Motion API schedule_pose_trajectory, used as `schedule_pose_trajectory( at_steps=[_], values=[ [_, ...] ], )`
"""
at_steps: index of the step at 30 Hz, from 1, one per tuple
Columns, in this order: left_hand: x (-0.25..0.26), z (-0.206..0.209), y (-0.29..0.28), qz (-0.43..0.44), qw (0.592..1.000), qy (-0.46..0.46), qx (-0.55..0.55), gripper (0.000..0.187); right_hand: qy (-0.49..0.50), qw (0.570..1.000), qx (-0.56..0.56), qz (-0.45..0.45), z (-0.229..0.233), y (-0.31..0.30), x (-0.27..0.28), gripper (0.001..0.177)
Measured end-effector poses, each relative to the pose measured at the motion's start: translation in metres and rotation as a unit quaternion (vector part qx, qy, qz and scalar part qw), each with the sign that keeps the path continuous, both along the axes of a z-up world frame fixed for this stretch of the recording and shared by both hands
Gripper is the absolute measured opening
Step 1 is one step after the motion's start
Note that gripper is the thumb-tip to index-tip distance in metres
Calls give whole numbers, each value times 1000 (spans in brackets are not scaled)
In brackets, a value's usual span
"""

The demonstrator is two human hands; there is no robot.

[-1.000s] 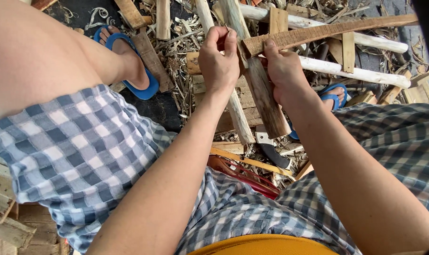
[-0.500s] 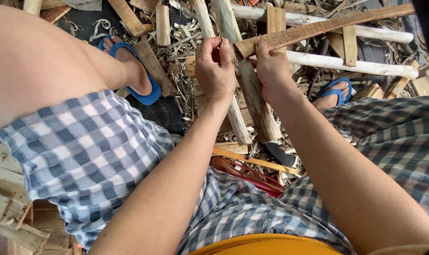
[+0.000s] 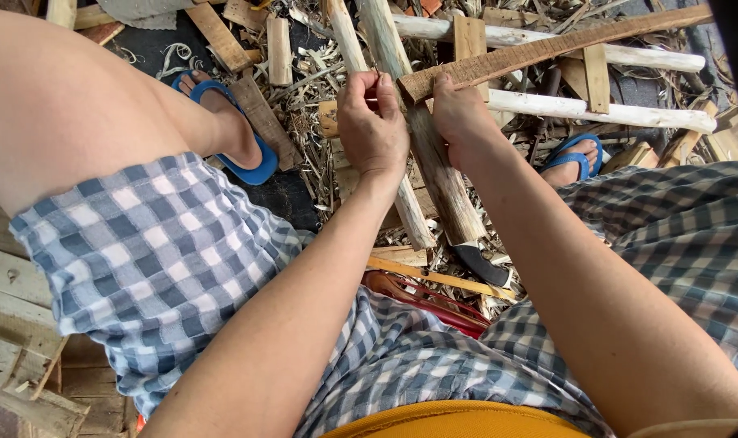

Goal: Splitting and carving wood pieces using a knife and a hammer.

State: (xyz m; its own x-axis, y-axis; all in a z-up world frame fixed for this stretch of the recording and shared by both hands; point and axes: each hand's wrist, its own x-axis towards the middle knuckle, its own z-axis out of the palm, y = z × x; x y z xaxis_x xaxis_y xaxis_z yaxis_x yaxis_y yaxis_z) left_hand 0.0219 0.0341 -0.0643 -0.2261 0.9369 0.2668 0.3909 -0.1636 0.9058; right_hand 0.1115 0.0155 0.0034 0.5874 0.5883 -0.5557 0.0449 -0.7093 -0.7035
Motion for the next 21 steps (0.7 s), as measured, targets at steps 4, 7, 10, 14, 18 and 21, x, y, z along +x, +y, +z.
schedule_pose_trajectory(
  at_steps=[4, 7, 10, 14, 18, 21],
  values=[
    [1, 12, -6, 3, 999, 15, -48, 20, -8, 1000, 28, -9, -19, 4, 5, 56],
    [2, 13, -6, 16, 998, 33, -45, 18, -42, 997, 62, 4, -29, 4, 8, 55],
    [3, 15, -7, 15, 998, 36, -56, 18, -87, 993, 66, 33, -24, 4, 9, 52],
    [6, 13, -7, 10, 998, 14, -56, 13, -90, 993, -1, 69, -8, 3, 6, 56],
    [2, 13, -7, 7, 1000, 0, -27, 9, -59, 997, 11, 56, -8, 2, 9, 54],
    [0, 9, -4, -9, 999, -26, -35, 15, -69, 996, 9, 48, -14, 3, 12, 61]
  ],
)
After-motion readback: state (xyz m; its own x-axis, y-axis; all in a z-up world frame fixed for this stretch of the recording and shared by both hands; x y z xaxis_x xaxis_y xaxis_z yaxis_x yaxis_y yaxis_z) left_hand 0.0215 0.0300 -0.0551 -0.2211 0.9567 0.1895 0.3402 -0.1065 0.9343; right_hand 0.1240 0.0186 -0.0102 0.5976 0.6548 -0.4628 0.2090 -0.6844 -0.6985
